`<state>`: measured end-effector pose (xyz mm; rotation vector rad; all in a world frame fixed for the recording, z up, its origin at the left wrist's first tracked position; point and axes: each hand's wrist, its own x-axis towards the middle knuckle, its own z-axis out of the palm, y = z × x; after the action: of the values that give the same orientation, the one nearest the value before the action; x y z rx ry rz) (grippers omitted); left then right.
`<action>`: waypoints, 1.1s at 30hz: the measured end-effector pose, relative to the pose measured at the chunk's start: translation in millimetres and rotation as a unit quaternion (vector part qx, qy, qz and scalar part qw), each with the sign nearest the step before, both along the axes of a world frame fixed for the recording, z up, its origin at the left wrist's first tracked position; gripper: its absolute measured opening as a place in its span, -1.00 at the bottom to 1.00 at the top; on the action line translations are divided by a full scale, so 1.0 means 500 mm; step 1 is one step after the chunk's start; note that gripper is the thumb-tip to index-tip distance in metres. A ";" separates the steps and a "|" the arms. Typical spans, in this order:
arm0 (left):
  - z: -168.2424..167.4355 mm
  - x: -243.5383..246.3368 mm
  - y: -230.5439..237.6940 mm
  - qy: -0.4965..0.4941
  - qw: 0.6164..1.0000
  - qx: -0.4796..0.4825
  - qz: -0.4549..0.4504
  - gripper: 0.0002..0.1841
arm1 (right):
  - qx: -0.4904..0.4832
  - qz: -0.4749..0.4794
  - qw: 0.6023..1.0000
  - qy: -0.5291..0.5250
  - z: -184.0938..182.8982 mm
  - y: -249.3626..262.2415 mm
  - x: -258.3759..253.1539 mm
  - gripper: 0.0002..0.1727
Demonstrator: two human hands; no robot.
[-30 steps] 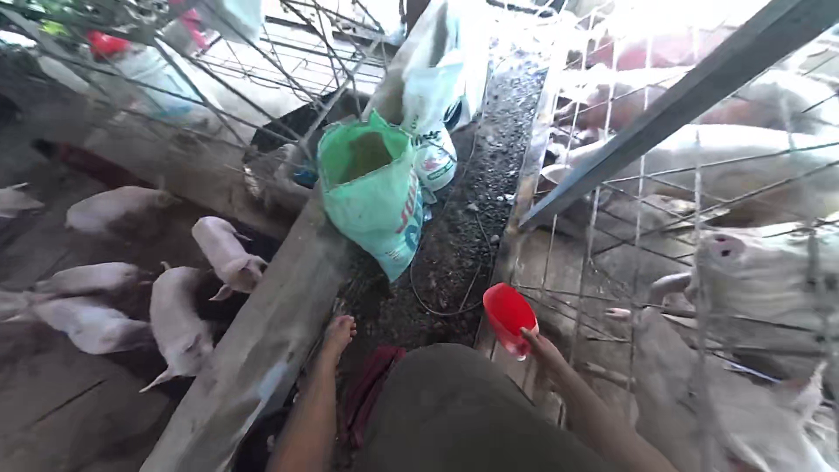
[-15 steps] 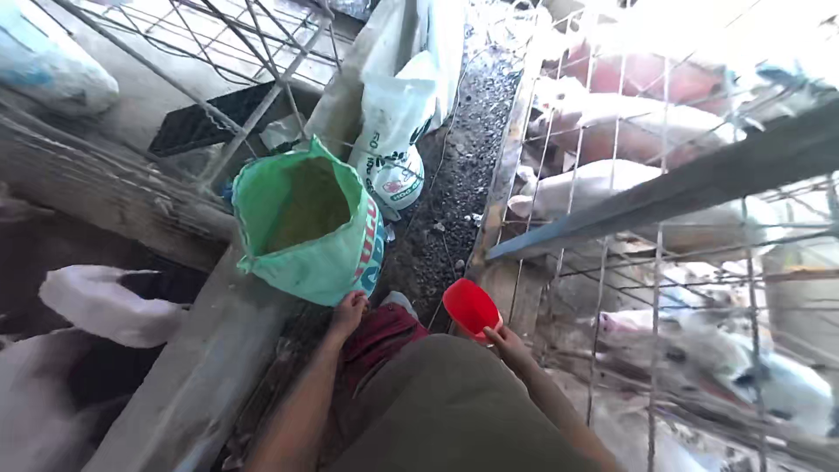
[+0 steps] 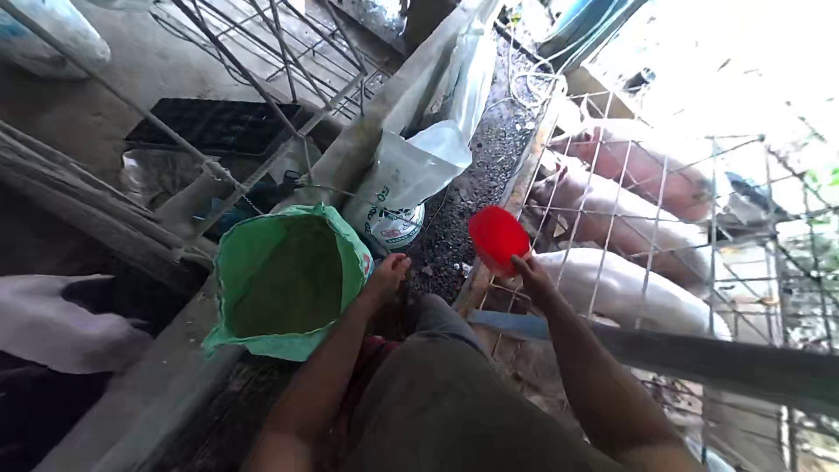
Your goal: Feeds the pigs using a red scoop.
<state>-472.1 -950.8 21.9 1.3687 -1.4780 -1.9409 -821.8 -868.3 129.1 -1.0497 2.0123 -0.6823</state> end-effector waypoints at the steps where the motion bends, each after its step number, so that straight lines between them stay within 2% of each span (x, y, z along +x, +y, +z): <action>1: -0.002 -0.009 -0.017 0.008 1.000 0.008 0.029 -0.43 | -0.002 0.018 1.000 0.025 0.020 -0.066 -0.012 -0.33; 5: -0.006 -0.050 -0.095 0.012 0.992 0.015 0.122 -0.41 | -0.018 0.091 0.989 0.113 0.074 -0.343 -0.053 -0.28; 7: -0.011 -0.079 -0.156 -0.013 0.988 0.003 0.156 -0.37 | -0.020 0.133 0.981 0.140 0.074 -0.497 -0.072 -0.22; 9: -0.028 -0.119 -0.232 -0.058 0.979 -0.023 0.192 -0.29 | 0.019 0.195 0.965 0.174 0.049 -0.657 -0.090 -0.13; 12: -0.035 -0.196 -0.391 -0.140 0.955 -0.047 0.256 -0.15 | 0.119 0.323 0.898 0.274 -0.040 -0.892 -0.087 -0.01; 14: -0.044 -0.259 -0.504 -0.181 0.939 -0.045 0.289 -0.08 | 0.167 0.413 0.830 0.335 -0.120 -0.979 -0.061 -0.05; 17: -0.089 -0.344 -0.656 -0.305 0.909 -0.020 0.283 0.11 | 0.222 0.547 0.720 0.364 -0.230 -1.028 0.009 -0.20; 19: -0.135 -0.368 -0.715 -0.371 0.891 0.043 0.258 0.17 | 0.231 0.639 0.651 0.338 -0.299 -1.012 0.056 -0.41; 20: -0.152 -0.370 -0.734 -0.389 0.884 0.087 0.245 0.13 | 0.238 0.670 0.629 0.313 -0.322 -1.003 0.076 -0.47; 21: -0.164 -0.364 -0.741 -0.401 0.878 0.117 0.234 -0.01 | 0.246 0.689 0.614 0.294 -0.343 -0.999 0.090 -0.51; 23: -0.163 -0.333 -0.730 -0.386 0.879 0.129 0.250 -0.30 | 0.264 0.688 0.611 0.289 -0.388 -1.012 0.108 -0.46; 25: -0.143 -0.297 -0.695 -0.355 0.879 0.108 0.299 -0.43 | 0.270 0.651 0.636 0.314 -0.453 -1.043 0.116 -0.26; 27: -0.119 -0.272 -0.644 -0.335 0.870 0.082 0.352 -0.50 | 0.260 0.636 0.634 0.354 -0.525 -1.069 0.120 -0.19; 30: -0.098 -0.258 -0.574 -0.326 0.853 0.050 0.405 -0.56 | 0.240 0.665 0.606 0.364 -0.637 -1.083 0.131 -0.26; 31: -0.105 -0.255 -0.556 -0.319 0.847 0.040 0.423 -0.57 | 0.235 0.664 0.616 0.353 -0.676 -1.078 0.137 -0.27; 33: -0.116 -0.253 -0.528 -0.283 0.838 0.023 0.466 -0.58 | 0.234 0.634 0.660 0.328 -0.731 -1.056 0.153 -0.38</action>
<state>-598.6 -1214.6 -36.3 2.2369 -0.6464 -0.9750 -745.5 -1396.3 -236.5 -2.0874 1.2081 1.0341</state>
